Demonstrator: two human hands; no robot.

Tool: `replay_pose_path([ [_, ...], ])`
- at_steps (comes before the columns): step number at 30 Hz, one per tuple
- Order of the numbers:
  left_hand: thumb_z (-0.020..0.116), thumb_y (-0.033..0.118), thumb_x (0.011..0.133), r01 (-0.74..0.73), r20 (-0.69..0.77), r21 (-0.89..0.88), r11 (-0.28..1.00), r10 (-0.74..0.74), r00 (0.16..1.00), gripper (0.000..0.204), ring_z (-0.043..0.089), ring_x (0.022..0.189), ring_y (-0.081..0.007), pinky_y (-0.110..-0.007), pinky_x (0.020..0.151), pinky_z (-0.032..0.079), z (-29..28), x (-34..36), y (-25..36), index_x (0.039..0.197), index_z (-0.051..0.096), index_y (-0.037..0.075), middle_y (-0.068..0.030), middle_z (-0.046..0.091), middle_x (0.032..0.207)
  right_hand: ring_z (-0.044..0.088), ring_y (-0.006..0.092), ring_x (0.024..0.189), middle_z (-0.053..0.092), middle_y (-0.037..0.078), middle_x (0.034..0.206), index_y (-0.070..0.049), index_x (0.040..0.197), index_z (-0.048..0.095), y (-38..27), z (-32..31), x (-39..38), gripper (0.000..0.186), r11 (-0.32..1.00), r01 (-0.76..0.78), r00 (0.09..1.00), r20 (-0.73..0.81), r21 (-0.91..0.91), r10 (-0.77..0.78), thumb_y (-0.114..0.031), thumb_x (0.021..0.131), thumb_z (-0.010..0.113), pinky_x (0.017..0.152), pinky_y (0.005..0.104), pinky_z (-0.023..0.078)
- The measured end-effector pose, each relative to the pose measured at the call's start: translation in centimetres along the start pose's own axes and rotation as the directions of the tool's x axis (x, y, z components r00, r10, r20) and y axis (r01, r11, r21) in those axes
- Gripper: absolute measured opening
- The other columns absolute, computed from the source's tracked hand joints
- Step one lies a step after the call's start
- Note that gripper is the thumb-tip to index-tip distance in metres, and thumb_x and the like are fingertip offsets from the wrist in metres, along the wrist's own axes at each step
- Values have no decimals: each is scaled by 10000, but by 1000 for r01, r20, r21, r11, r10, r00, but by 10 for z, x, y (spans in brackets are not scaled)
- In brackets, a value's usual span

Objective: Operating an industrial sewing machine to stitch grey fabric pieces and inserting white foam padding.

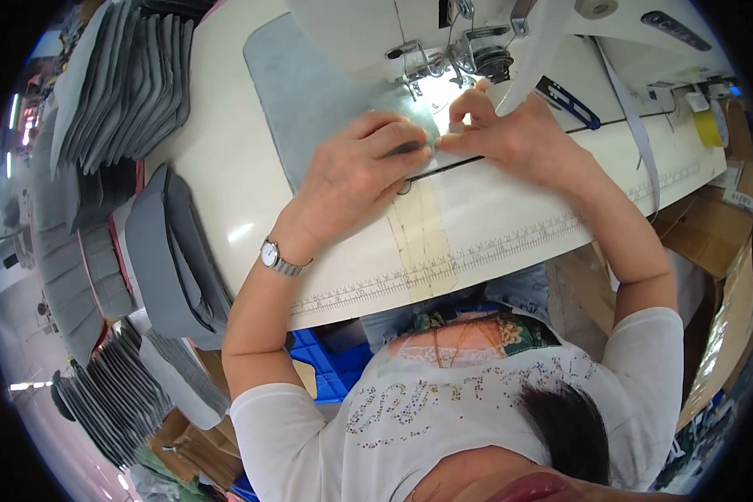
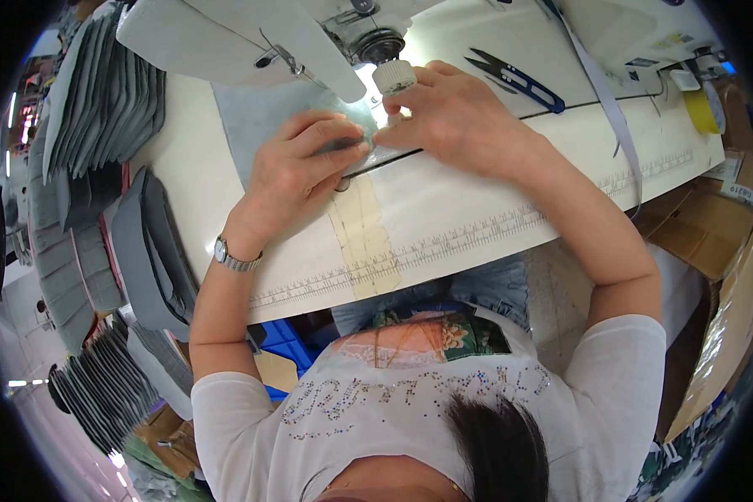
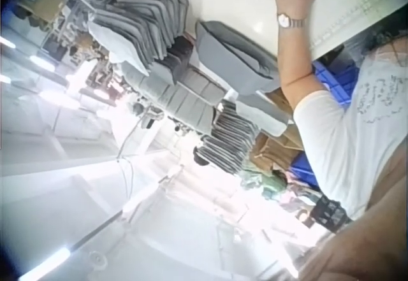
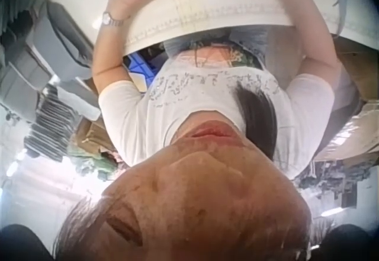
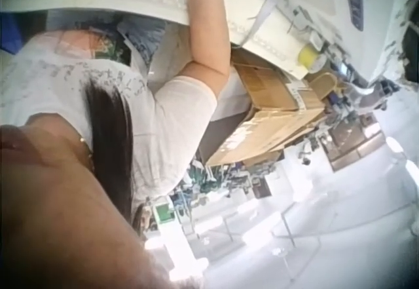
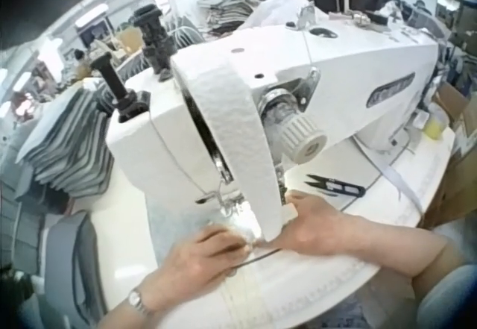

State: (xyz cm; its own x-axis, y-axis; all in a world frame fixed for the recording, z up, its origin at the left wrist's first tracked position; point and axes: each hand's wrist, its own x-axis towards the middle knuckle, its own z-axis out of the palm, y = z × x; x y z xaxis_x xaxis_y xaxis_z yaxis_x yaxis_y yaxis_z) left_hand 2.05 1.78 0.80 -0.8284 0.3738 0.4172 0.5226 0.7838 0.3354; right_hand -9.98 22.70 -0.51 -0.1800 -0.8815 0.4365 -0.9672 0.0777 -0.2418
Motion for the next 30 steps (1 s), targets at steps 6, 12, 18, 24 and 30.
replay_pose_path([
  [6,702,19,662,-22,20,-48,999,23,1000,246,605,962,-200,-325,719,539,-3,-3,-4,897,678,86,7,621,991,567,179,806,616,-28,836,-266,950,717,-6,-4,1,285,998,6,997,74,-65,-1,-137,720,608,783,299,454],
  [12,703,33,696,-41,-9,-56,998,41,999,207,607,957,-196,-320,712,541,-2,2,-11,893,680,90,8,622,1000,553,180,850,591,-41,797,-258,951,708,-5,-5,3,278,986,-1,999,31,-167,7,-147,711,618,807,305,440],
  [18,691,60,736,42,23,-26,999,-41,999,201,610,944,-208,-319,689,543,-3,8,-27,930,685,111,15,628,1027,527,197,911,567,51,892,-237,936,725,1,12,3,263,963,-104,992,-93,-250,83,-152,698,651,827,313,425],
  [24,678,59,746,93,19,81,992,-95,995,236,604,933,-221,-316,695,538,0,7,-28,974,680,119,4,623,1068,519,219,934,551,109,938,-233,943,730,3,20,2,255,941,-92,995,-63,-325,76,-176,700,678,845,307,426],
  [30,682,36,743,132,-57,150,980,-124,991,272,588,894,-229,-328,680,518,5,8,-13,999,682,130,-6,617,1044,526,247,975,577,142,957,-235,973,725,1,23,3,271,928,-161,987,-80,-337,142,-164,718,668,864,327,447],
])
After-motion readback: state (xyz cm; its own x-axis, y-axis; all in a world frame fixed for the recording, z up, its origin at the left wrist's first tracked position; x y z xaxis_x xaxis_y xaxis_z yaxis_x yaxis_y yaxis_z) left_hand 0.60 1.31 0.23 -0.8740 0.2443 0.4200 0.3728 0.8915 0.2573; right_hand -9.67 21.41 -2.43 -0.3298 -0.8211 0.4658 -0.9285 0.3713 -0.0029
